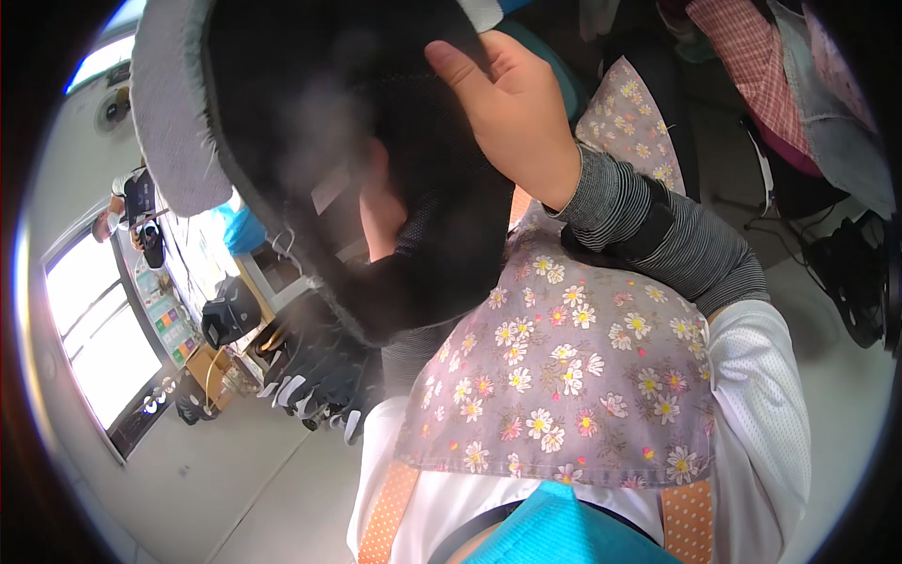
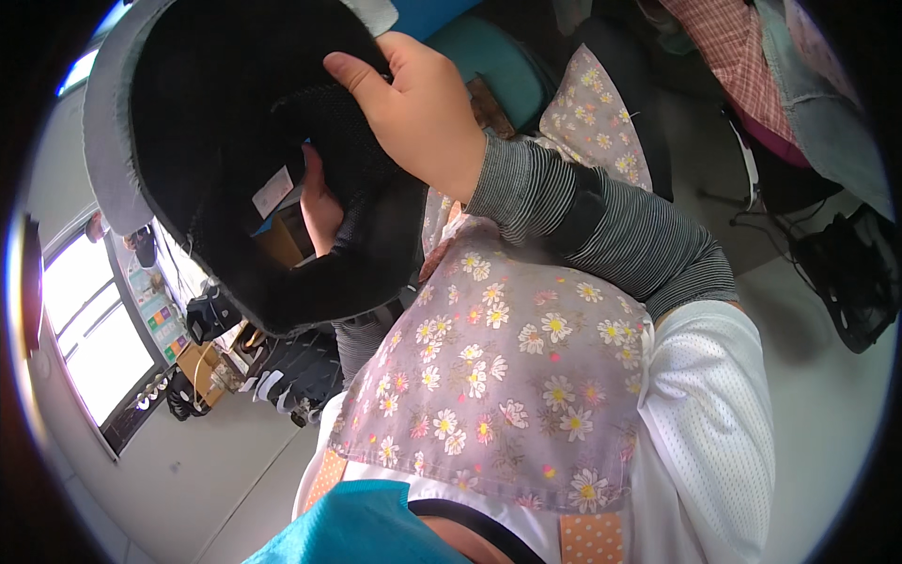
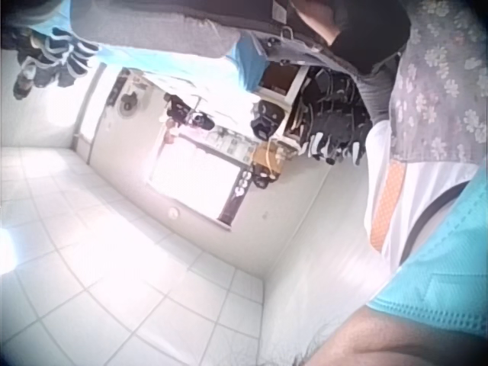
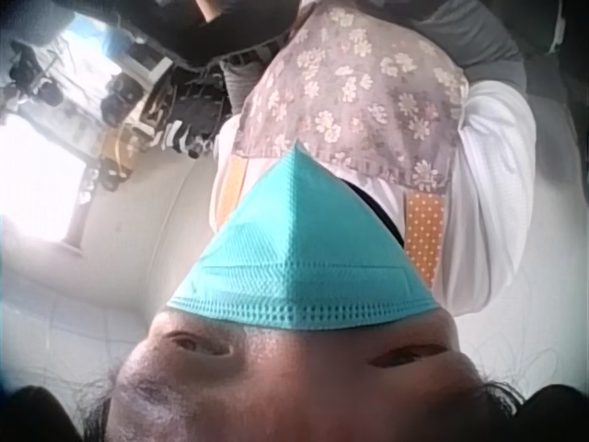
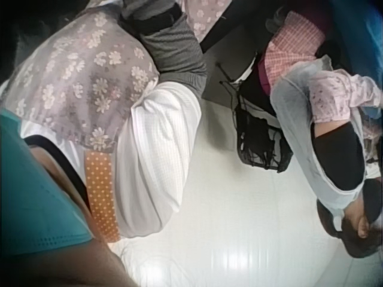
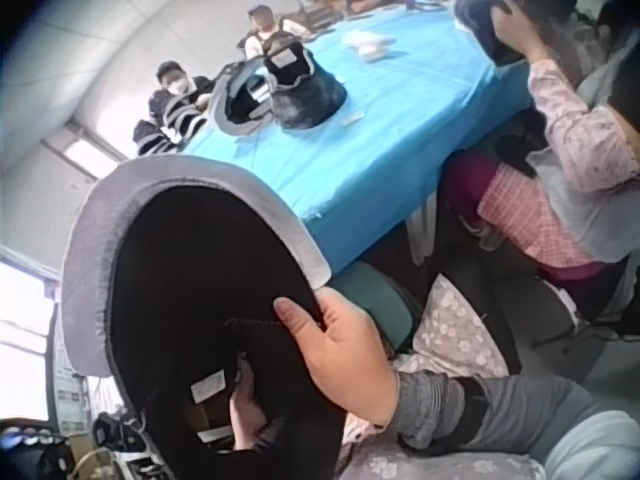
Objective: Inserting foam padding into a black shoe upper and checking the fit.
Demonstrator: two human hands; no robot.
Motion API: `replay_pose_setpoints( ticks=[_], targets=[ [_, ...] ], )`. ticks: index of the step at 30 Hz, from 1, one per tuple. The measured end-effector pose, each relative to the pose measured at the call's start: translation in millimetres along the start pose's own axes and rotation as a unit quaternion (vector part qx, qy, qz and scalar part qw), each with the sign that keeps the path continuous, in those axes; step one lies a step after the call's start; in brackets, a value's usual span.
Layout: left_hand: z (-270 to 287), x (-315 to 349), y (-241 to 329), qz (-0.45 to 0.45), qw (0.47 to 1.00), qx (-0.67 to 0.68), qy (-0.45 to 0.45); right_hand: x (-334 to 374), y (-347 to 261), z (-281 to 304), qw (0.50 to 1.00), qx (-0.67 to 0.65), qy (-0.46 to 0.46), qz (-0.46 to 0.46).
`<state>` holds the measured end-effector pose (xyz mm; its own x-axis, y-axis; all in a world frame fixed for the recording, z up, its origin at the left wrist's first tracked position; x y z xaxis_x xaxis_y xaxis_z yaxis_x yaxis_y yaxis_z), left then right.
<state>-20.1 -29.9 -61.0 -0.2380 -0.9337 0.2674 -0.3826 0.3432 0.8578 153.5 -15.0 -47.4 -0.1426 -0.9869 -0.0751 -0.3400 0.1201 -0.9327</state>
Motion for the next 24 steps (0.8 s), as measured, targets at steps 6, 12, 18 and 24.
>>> replay_pose_setpoints(
  ticks=[6,12,18,24],
  targets=[
    [45.4,-10.9,-0.8,-0.125,0.965,-0.225,0.044,2.9,7.2,-2.6,0.996,0.045,-0.053,0.049],
    [50.1,4.9,-2.4,-0.040,0.998,-0.035,0.024,3.9,1.2,-7.5,0.989,0.075,-0.112,0.062],
    [23.1,2.3,15.6,-0.074,0.995,-0.053,0.041,8.2,-11.7,-7.2,0.961,0.180,-0.182,-0.108],
    [18.8,-2.6,8.6,-0.127,0.968,-0.186,0.107,1.6,17.0,-0.1,0.988,0.106,-0.026,0.108]
  ],
)
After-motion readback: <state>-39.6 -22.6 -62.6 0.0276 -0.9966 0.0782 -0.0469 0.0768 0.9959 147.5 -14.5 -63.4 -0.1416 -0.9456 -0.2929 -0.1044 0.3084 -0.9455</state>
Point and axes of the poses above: each hand's wrist, its own x-axis away from the middle knuckle, its own z-axis out of the back of the hand, y = z × x, the point moved 3 cm from there along -x, towards the middle knuckle, and after that the axes turned 10 degrees about -y, right-handed, at the moved point
